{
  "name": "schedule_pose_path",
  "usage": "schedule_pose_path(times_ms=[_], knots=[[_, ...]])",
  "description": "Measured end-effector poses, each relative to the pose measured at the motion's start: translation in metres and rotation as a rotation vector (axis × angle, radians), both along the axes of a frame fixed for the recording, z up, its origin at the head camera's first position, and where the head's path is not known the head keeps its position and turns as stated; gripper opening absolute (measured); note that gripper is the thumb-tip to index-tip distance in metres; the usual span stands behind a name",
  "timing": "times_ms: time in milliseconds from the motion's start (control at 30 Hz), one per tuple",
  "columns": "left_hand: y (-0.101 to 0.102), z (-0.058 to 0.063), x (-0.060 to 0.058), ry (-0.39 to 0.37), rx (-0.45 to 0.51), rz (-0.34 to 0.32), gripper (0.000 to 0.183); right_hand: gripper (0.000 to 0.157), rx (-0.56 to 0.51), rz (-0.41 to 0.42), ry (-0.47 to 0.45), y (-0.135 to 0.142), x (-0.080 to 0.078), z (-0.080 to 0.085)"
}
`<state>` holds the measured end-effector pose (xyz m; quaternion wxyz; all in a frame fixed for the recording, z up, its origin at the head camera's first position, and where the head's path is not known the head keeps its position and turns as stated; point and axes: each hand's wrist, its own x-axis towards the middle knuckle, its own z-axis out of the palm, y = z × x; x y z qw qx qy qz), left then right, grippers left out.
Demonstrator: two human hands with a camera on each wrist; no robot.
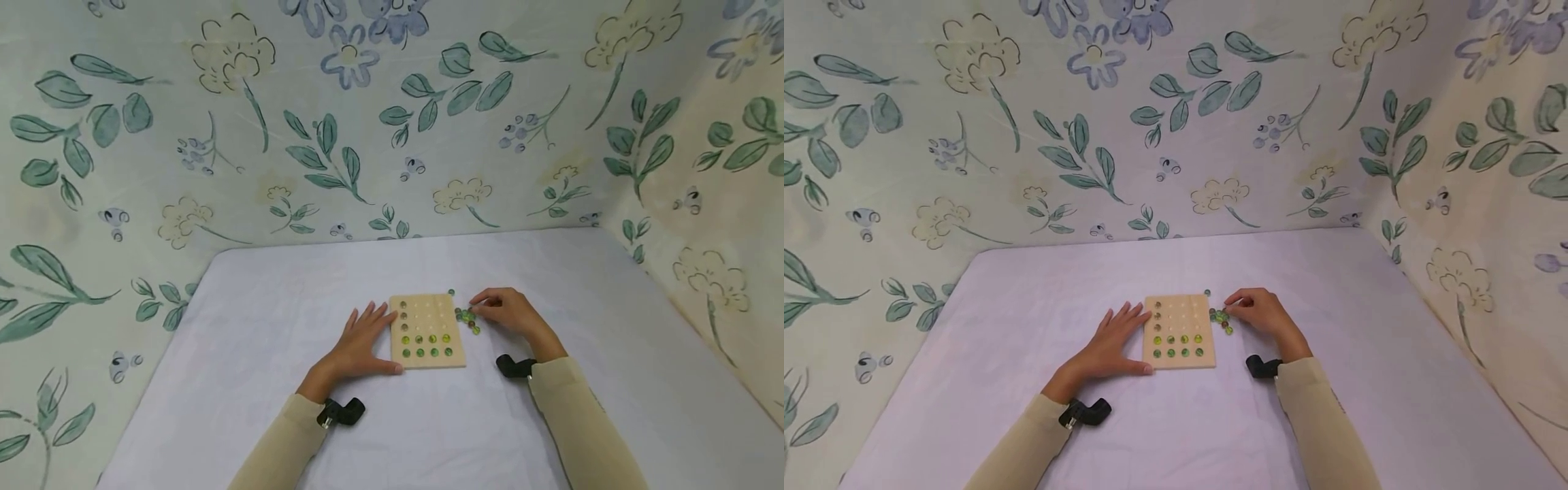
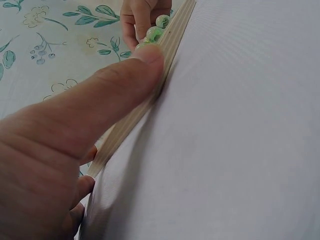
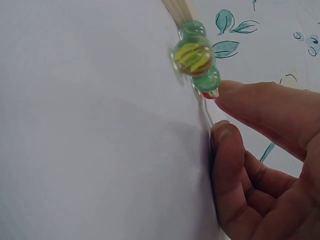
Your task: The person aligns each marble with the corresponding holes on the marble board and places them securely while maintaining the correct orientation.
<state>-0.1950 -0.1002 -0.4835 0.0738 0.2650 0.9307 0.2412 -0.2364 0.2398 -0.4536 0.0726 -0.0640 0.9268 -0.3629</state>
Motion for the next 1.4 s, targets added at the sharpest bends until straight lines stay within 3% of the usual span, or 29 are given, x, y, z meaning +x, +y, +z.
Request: schedule_pose_path(times_ms=[567,1400], knots=[[0.0012,-0.0002,-0.0005,-0.017,0.000,0.016,0.108,0.017,0.055,0.007,-0.009,-0.0084,0.0016,0.0029],[0.0006,0.0006,0.0023,-0.018,0.001,0.014,0.108,0.016,0.043,-0.002,-0.003,-0.0063,0.0003,-0.0032]])
